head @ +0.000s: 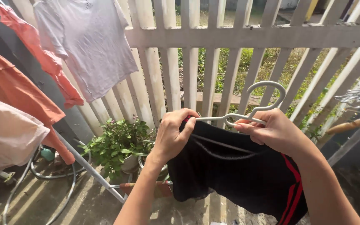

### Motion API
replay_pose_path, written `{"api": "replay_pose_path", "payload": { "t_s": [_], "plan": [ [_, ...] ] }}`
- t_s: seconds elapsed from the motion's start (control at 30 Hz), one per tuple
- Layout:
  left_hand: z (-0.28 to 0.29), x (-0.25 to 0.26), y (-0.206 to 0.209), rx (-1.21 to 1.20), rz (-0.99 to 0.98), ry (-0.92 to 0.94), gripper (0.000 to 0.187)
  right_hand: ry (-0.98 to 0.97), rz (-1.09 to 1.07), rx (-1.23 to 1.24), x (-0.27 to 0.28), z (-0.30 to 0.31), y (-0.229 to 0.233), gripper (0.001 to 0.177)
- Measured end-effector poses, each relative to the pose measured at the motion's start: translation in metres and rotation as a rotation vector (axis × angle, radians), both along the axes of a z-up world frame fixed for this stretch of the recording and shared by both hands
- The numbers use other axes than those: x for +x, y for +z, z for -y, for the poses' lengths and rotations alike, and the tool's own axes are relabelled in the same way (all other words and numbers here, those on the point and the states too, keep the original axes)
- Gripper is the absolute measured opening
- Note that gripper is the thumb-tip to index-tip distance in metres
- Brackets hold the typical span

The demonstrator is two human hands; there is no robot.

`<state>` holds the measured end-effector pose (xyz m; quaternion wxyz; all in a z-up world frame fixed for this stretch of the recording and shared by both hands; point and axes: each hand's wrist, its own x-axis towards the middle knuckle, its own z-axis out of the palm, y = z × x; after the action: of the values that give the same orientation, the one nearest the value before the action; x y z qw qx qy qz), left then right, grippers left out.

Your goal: Hanging various items of clothing including shirts, shorts, and pants onto hangers and then onto a drying rack on a balcony.

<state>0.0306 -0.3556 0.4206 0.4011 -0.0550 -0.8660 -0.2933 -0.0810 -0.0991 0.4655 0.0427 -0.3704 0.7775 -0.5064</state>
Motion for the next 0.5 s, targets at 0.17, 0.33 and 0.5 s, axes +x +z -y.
{"api": "replay_pose_path", "payload": {
  "t_s": [0.17, 0.33, 0.5],
  "plan": [
    [0.018, 0.017, 0.003, 0.081, -0.142, 0.225, 0.015, 0.056, -0.236, 0.104, -0.025, 0.045, 0.027, 0.025],
    [0.079, 0.030, 0.039, 0.150, -0.305, 0.396, 0.022, -0.095, -0.561, 0.248, -0.037, 0.055, 0.055, 0.058],
    [0.136, 0.024, 0.079, 0.087, -0.350, 0.490, 0.022, -0.131, -0.488, 0.183, -0.087, 0.081, 0.028, 0.019]
  ]
}}
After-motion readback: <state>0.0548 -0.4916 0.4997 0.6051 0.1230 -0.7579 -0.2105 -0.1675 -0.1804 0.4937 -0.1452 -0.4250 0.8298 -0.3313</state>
